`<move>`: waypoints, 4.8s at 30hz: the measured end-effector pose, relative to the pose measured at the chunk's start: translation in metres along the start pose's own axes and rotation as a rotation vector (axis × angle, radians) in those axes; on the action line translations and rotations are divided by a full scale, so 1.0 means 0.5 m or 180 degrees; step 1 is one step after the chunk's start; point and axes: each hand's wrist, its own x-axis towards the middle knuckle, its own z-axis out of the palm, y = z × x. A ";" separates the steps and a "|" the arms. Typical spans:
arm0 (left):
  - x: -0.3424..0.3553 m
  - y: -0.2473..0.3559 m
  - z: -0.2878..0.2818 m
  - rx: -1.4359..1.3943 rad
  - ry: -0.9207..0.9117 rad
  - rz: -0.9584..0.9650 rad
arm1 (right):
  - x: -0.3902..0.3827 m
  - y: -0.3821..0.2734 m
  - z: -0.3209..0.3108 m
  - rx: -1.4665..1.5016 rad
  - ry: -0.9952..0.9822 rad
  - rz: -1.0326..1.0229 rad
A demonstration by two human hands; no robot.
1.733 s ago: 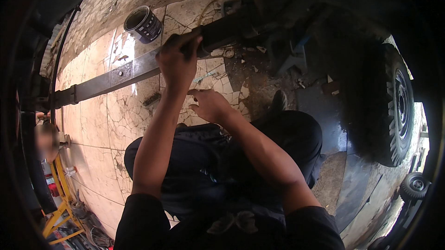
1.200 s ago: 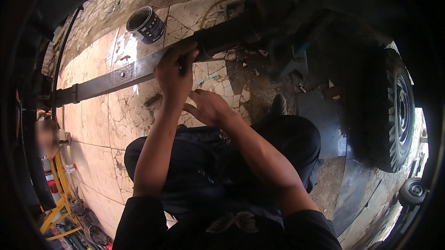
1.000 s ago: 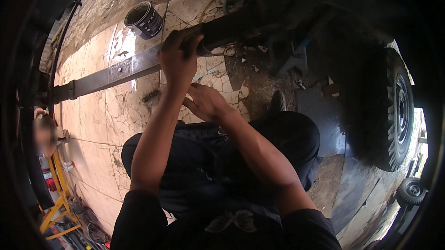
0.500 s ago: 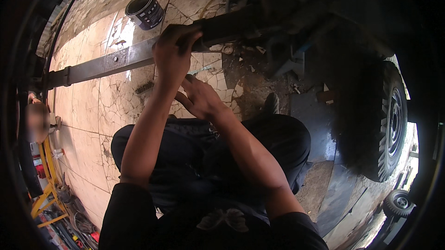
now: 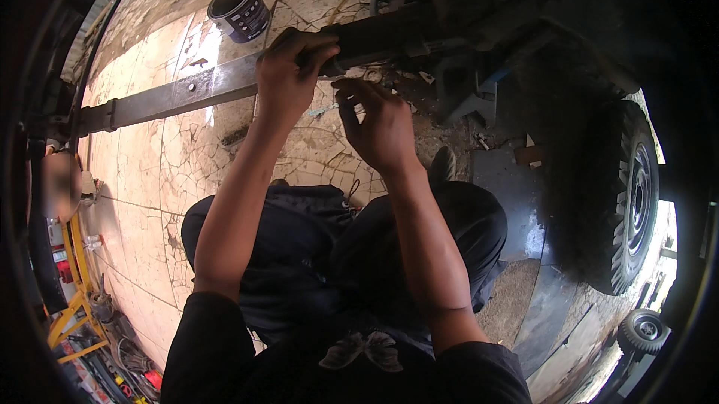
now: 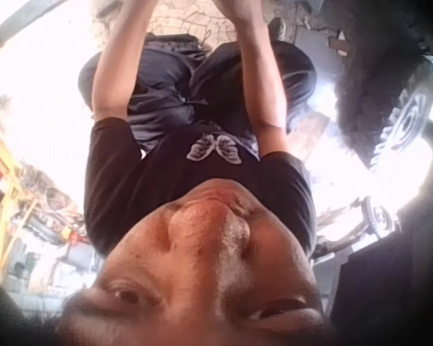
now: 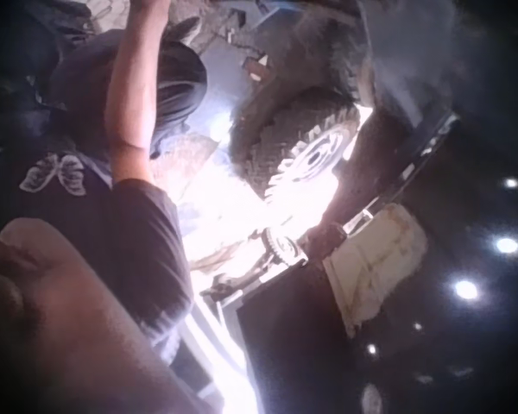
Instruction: The person sits on the floor under a raised vehicle and repeatedly handles a metal leaf spring, inserting and adjusting small metal clips or fasteners along its length. The person uses both hands to position and secure the components on the spring.
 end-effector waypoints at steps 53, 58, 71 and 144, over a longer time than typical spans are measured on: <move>-0.042 0.006 -0.023 0.0413 0.0233 -0.0241 | 0.198 0.003 -0.025 -0.2678 0.0964 -0.0468; -0.041 -0.010 -0.019 0.0160 0.0196 -0.0336 | 0.203 0.005 -0.016 -0.2602 0.0936 -0.0312; -0.088 0.040 0.011 0.0012 0.0500 -0.0617 | 0.204 0.026 -0.021 -0.2369 0.1251 -0.0794; -0.034 -0.022 -0.002 0.0805 0.0080 -0.0245 | 0.196 0.012 -0.025 -0.2461 0.0990 -0.0486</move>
